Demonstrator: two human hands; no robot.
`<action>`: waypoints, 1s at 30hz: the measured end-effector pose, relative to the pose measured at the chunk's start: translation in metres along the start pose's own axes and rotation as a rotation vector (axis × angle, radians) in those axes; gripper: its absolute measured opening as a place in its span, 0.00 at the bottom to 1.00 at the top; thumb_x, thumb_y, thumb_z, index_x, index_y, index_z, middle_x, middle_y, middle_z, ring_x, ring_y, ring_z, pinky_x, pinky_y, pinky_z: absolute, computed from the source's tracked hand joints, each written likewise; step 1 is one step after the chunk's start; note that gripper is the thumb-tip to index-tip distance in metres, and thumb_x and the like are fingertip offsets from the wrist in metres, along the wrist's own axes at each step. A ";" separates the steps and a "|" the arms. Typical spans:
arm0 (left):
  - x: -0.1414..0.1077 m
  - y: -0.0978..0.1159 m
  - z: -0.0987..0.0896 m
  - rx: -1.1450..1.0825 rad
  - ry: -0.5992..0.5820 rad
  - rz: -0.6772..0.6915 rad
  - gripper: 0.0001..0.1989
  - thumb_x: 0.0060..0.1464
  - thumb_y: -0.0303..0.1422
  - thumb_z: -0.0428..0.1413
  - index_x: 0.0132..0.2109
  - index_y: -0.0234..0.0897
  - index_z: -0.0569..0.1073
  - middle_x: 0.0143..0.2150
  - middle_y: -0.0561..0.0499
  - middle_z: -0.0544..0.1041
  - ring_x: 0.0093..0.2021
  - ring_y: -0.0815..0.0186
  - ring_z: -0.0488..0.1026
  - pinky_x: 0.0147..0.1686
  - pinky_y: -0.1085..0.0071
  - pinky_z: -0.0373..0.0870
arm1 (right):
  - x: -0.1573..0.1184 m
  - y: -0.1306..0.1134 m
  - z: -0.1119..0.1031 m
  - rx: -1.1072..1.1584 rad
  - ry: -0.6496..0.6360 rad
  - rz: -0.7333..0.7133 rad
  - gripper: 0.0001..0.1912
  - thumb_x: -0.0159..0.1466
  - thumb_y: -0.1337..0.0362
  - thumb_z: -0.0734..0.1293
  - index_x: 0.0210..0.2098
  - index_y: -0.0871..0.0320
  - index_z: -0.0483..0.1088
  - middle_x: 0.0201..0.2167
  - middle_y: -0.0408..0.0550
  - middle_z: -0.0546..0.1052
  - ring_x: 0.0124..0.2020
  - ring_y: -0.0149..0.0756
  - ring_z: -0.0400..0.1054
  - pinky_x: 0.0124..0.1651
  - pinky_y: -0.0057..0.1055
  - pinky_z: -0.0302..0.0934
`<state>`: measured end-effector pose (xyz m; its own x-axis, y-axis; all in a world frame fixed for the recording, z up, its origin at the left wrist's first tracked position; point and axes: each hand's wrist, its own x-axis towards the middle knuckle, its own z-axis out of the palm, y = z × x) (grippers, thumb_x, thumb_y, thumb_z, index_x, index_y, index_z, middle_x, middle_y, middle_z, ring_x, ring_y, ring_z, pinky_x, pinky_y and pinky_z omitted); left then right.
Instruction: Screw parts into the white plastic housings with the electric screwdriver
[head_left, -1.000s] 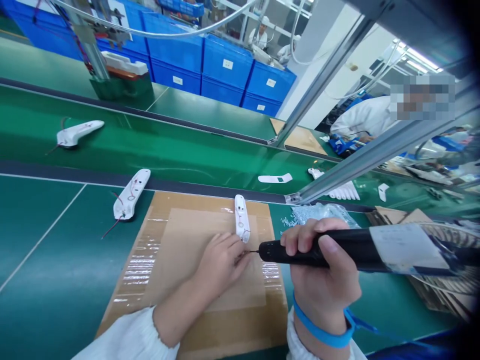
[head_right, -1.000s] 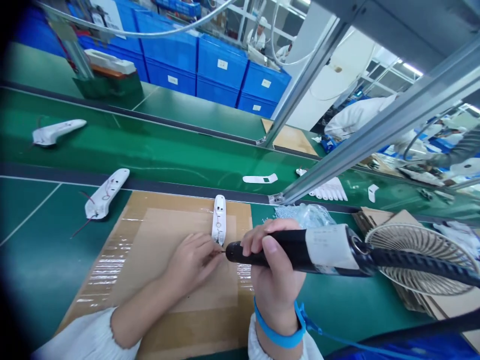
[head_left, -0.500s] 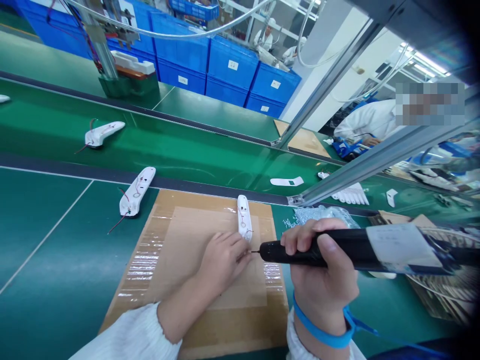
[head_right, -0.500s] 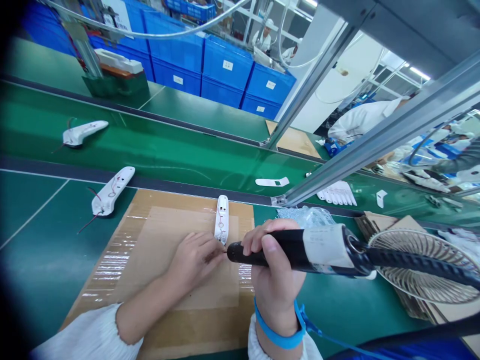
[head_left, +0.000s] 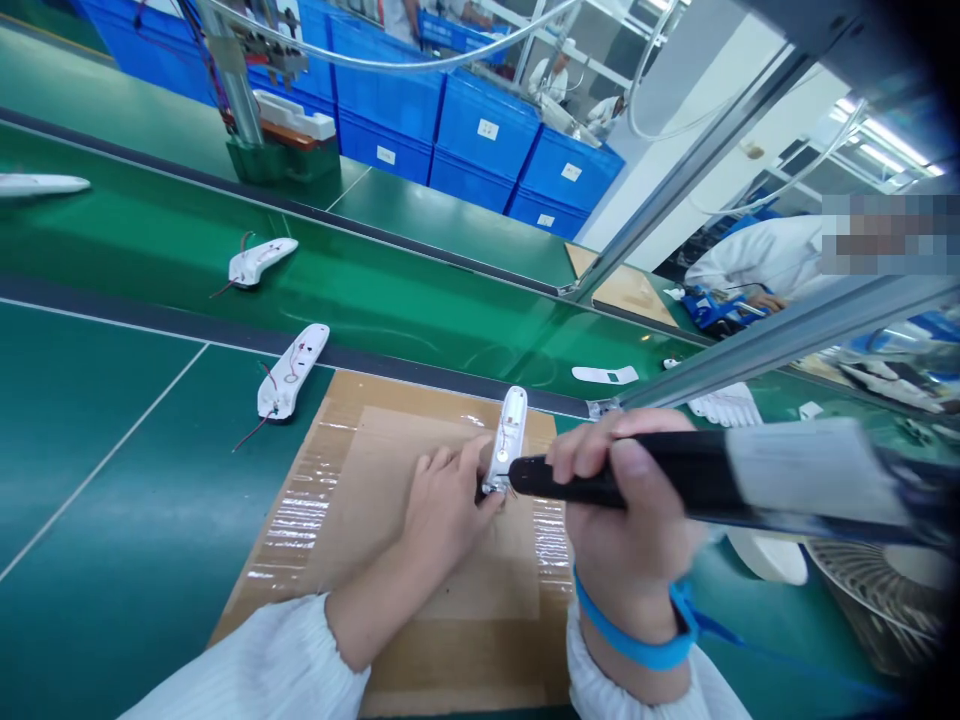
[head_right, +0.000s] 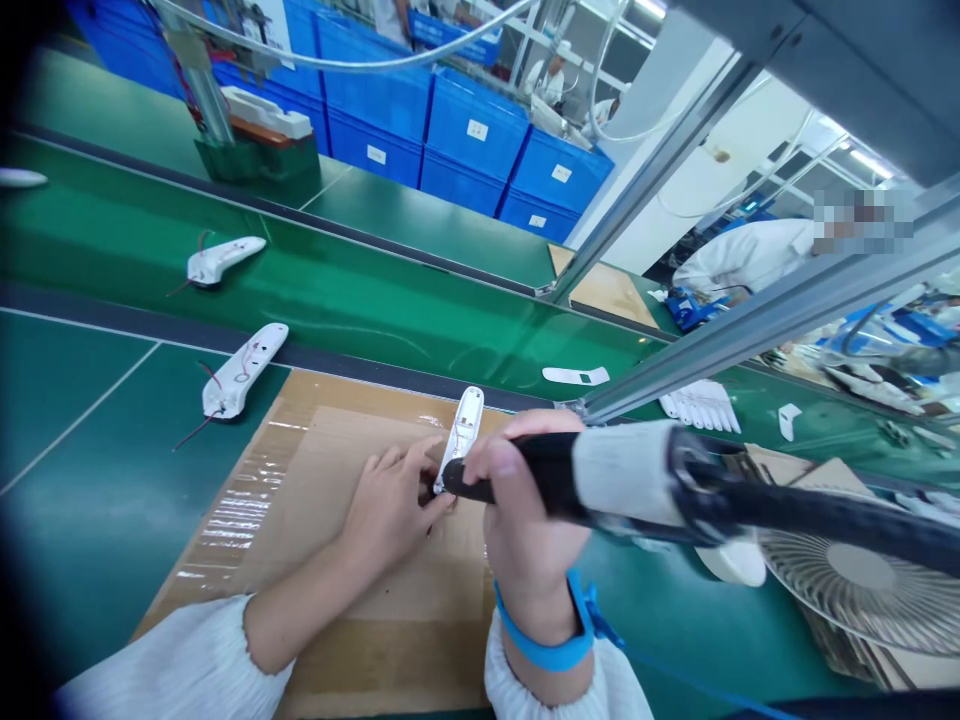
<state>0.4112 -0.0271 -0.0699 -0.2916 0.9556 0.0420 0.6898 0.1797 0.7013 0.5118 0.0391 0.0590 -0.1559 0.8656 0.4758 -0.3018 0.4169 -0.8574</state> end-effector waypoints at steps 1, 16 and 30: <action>0.000 -0.001 0.001 0.002 0.010 0.011 0.30 0.62 0.30 0.69 0.68 0.46 0.71 0.44 0.53 0.88 0.49 0.48 0.81 0.45 0.57 0.65 | -0.005 0.006 0.001 -0.019 -0.025 0.018 0.05 0.67 0.66 0.73 0.37 0.53 0.73 0.22 0.36 0.72 0.20 0.32 0.68 0.27 0.31 0.67; 0.000 0.006 -0.006 0.000 -0.023 -0.015 0.25 0.61 0.28 0.71 0.62 0.46 0.75 0.45 0.53 0.88 0.50 0.48 0.80 0.44 0.58 0.63 | -0.018 0.038 -0.005 -0.098 -0.071 0.053 0.08 0.69 0.64 0.74 0.37 0.54 0.71 0.23 0.36 0.73 0.20 0.33 0.70 0.25 0.31 0.67; 0.000 0.005 -0.002 0.030 0.026 0.028 0.24 0.61 0.30 0.71 0.61 0.47 0.75 0.45 0.52 0.88 0.47 0.50 0.80 0.42 0.58 0.62 | -0.019 0.038 -0.004 -0.090 -0.046 0.065 0.08 0.68 0.65 0.74 0.37 0.53 0.70 0.22 0.36 0.72 0.20 0.34 0.69 0.25 0.32 0.66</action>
<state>0.4130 -0.0271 -0.0647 -0.2889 0.9540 0.0806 0.7174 0.1600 0.6781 0.5069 0.0398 0.0170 -0.2162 0.8790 0.4250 -0.2046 0.3848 -0.9000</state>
